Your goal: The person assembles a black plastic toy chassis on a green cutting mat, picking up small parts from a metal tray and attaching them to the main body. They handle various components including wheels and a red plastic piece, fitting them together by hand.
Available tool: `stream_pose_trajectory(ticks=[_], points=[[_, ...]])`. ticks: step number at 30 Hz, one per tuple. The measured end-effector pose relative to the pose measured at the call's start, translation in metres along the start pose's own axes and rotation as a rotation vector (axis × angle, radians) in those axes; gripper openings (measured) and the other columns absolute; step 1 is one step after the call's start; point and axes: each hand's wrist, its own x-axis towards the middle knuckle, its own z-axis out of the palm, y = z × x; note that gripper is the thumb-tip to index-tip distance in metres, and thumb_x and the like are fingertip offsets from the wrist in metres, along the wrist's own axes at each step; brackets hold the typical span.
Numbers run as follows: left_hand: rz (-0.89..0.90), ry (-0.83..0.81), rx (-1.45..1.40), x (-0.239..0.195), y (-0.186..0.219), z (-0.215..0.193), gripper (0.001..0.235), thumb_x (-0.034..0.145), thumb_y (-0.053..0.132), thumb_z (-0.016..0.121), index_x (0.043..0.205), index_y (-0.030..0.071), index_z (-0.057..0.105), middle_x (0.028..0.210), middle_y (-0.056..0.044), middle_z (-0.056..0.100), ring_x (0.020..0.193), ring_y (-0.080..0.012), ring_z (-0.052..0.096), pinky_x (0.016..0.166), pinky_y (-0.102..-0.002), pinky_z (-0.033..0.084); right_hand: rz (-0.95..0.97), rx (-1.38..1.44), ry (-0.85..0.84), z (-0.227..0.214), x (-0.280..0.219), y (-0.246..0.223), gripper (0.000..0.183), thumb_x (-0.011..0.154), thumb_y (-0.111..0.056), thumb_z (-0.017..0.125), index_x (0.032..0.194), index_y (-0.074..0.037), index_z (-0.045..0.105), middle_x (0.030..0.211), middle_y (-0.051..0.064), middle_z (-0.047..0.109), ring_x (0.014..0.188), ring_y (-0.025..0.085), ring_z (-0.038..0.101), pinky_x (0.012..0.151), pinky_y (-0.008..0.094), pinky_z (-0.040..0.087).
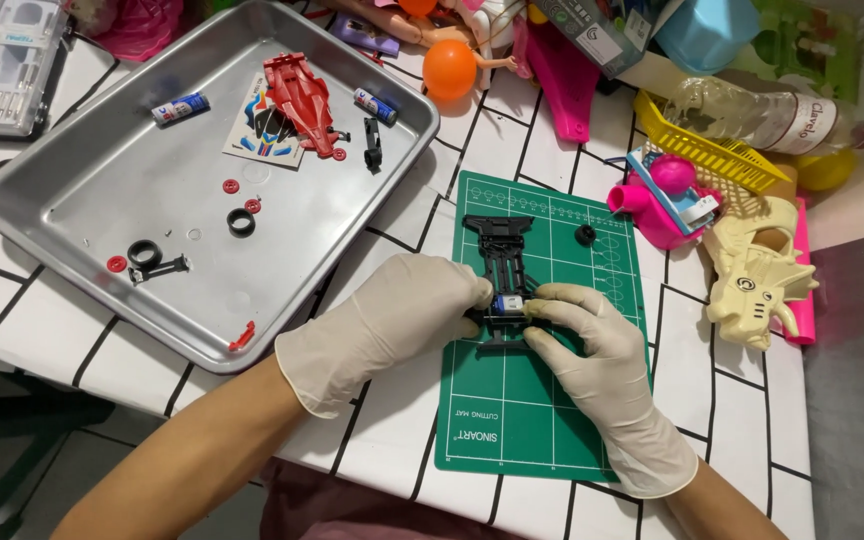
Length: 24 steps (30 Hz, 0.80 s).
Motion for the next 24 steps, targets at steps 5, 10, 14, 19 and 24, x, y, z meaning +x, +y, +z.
stream_pose_trajectory(ticks=[5,10,14,19,24], points=[[0.005,0.004,0.015,0.000,0.000,0.002,0.024,0.086,0.029,0.079,0.107,0.019,0.071,0.086,-0.001,0.075,0.084,-0.0223,0.077,0.074,-0.038,0.062,0.021,-0.016,0.030,0.001,0.000,0.004,0.022,0.075,-0.003,0.088,0.096,-0.009,0.083,0.102,0.010,0.077,0.099,0.024,0.076,0.088,0.033,0.061],[0.012,0.009,0.051,-0.001,0.000,0.002,0.024,0.086,0.028,0.079,0.107,0.018,0.071,0.086,-0.001,0.075,0.084,-0.0221,0.077,0.074,-0.038,0.062,0.094,0.032,0.049,0.002,0.004,-0.007,0.026,0.070,-0.003,0.091,0.094,-0.007,0.083,0.098,0.012,0.078,0.094,0.024,0.077,0.085,0.032,0.062],[0.010,-0.010,0.039,0.001,0.000,0.002,0.025,0.088,0.028,0.078,0.109,0.018,0.070,0.087,-0.001,0.075,0.085,-0.0222,0.076,0.075,-0.038,0.062,0.199,0.125,0.081,0.004,0.002,-0.004,0.031,0.067,0.003,0.091,0.096,-0.003,0.082,0.098,0.012,0.079,0.091,0.023,0.078,0.080,0.029,0.064],[0.014,0.001,0.067,0.000,-0.002,0.004,0.026,0.088,0.029,0.078,0.110,0.019,0.070,0.087,0.000,0.075,0.084,-0.0209,0.076,0.074,-0.037,0.062,0.222,0.128,0.107,0.007,0.001,-0.006,0.033,0.066,0.001,0.093,0.096,-0.003,0.081,0.098,0.010,0.080,0.090,0.020,0.079,0.078,0.026,0.065],[0.015,0.019,0.067,0.002,-0.003,0.008,0.024,0.088,0.030,0.077,0.109,0.020,0.070,0.082,0.000,0.074,0.080,-0.0212,0.076,0.071,-0.038,0.062,0.202,0.126,0.109,0.008,0.000,-0.005,0.031,0.066,0.003,0.092,0.094,-0.004,0.081,0.097,0.011,0.080,0.090,0.021,0.079,0.076,0.028,0.066]])
